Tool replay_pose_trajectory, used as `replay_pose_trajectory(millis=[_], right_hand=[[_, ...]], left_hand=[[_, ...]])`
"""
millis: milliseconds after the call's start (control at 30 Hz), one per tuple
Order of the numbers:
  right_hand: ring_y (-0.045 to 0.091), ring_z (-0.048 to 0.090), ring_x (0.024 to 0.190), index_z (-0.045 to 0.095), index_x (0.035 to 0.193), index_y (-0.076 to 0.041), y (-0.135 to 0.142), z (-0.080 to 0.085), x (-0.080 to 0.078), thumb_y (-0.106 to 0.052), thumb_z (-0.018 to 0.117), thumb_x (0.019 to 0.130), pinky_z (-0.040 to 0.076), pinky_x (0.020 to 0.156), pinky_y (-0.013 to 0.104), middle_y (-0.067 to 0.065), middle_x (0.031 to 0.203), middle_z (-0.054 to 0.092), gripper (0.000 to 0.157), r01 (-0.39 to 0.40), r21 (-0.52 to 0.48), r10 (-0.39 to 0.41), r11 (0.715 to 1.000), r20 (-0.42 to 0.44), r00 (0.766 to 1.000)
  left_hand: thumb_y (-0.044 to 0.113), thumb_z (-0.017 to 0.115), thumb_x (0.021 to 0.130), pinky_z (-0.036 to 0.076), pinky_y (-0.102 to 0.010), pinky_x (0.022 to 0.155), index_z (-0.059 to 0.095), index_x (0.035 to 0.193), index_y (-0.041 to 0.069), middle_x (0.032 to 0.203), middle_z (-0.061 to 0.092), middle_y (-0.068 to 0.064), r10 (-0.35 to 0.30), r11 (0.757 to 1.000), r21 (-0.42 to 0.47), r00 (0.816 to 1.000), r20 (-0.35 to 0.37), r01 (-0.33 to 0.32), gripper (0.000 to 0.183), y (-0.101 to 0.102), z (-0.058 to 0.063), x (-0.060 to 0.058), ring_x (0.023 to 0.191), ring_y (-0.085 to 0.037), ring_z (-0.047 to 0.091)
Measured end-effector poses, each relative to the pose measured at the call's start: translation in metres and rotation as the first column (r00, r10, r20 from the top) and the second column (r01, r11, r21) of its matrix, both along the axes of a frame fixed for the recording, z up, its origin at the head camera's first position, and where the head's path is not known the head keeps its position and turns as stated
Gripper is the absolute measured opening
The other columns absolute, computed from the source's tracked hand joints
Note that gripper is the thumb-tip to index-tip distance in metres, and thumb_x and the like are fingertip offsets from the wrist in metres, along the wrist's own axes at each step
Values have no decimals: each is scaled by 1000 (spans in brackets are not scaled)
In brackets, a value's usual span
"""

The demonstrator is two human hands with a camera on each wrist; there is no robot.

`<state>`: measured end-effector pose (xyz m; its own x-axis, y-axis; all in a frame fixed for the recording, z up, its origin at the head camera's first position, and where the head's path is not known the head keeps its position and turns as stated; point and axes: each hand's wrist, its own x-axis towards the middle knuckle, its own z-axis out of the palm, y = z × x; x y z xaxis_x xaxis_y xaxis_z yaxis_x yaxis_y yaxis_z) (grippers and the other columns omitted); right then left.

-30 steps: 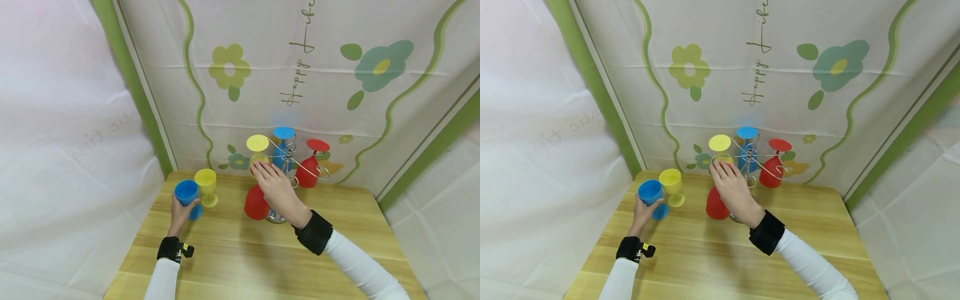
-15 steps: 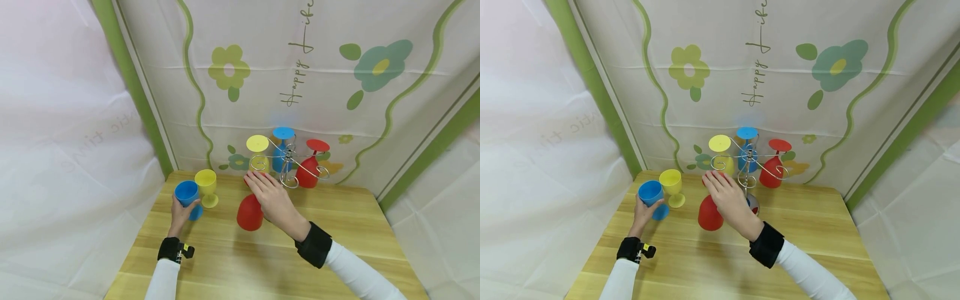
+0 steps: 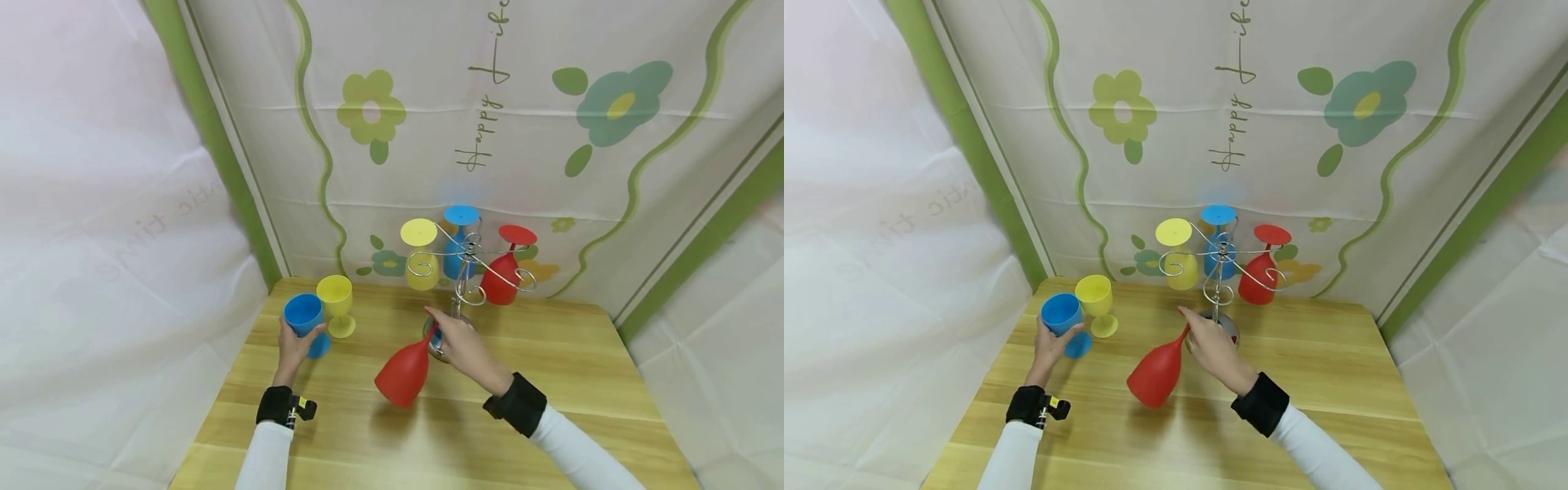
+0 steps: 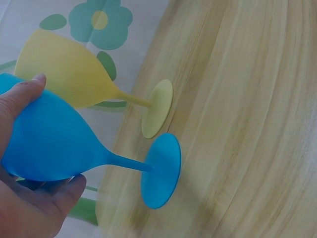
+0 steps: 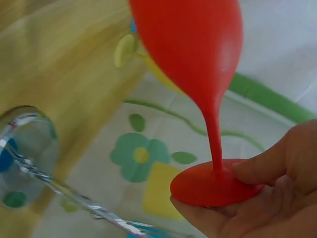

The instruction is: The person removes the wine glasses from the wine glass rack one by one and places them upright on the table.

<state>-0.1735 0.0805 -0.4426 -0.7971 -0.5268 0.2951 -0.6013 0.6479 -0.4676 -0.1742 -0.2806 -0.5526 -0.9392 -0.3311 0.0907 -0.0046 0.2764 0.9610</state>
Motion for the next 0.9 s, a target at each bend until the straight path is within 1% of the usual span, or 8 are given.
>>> replay_pose_trajectory(millis=[167, 267, 333, 433, 533, 700, 800, 900], right_hand=[[15, 50, 62, 50, 128, 3, 18, -24, -10, 16, 46, 84, 42, 52, 26, 19, 101, 64, 46, 100, -191, -57, 976, 219, 974], [18, 53, 64, 51, 126, 4, 27, -36, -14, 12, 46, 87, 46, 54, 28, 22, 100, 63, 40, 173, -279, -59, 944, 375, 925], [20, 57, 77, 49, 126, 6, 32, -44, -16, 9, 45, 90, 52, 65, 34, 24, 104, 61, 37, 228, -334, -32, 915, 502, 864], [28, 58, 93, 41, 132, 9, 39, -54, -15, 7, 40, 93, 54, 81, 47, 30, 115, 55, 38, 321, -409, 53, 854, 683, 728], [33, 56, 102, 32, 137, 10, 44, -63, -14, 5, 36, 96, 48, 88, 55, 33, 125, 46, 42, 391, -452, 143, 802, 780, 609], [33, 54, 105, 27, 138, 11, 47, -73, -12, 2, 36, 98, 47, 92, 50, 28, 126, 47, 42, 417, -520, 298, 746, 820, 488], [32, 52, 106, 27, 137, 13, 48, -78, -13, 2, 35, 98, 48, 93, 46, 21, 122, 52, 41, 406, -568, 402, 716, 810, 426], [32, 51, 108, 27, 138, 11, 46, -78, -14, 1, 34, 100, 47, 94, 45, 16, 121, 53, 40, 399, -611, 483, 684, 789, 380]], left_hand=[[27, 77, 81, 24, -63, 104, 10, 147, 11, 142, 30, -22, 16, 1000, 5, 1000, -1, -16, 95, -2, -7, -3, 126, -36, 29], [29, 77, 80, 24, -64, 104, 11, 147, 11, 142, 30, -21, 35, 999, 6, 999, 10, -35, 95, -1, -8, -3, 126, -36, 30], [29, 78, 79, 24, -64, 104, 12, 147, 11, 142, 31, -21, 53, 999, 2, 998, 25, -53, 96, -1, -9, -3, 126, -36, 30], [30, 78, 79, 24, -64, 104, 11, 147, 10, 142, 30, -22, 76, 997, -11, 996, 43, -76, 98, 0, -11, -3, 127, -37, 29], [32, 79, 77, 22, -66, 104, 3, 148, 10, 144, 24, -24, 96, 994, -58, 995, 38, -94, 106, 1, -11, -2, 128, -39, 25], [31, 81, 74, 16, -66, 106, -11, 148, 9, 151, 0, -23, 163, 960, -218, 985, -63, -173, 121, 10, 8, 9, 135, -36, 5], [25, 81, 75, 14, -67, 106, -7, 148, 5, 152, -1, -23, 183, 927, -297, 968, -173, -229, 116, 23, 37, 17, 135, -35, 1], [21, 80, 76, 18, -68, 104, -1, 149, 6, 151, 6, -24, 107, 925, -334, 967, -233, -183, 111, 39, 68, 22, 135, -36, 7]])
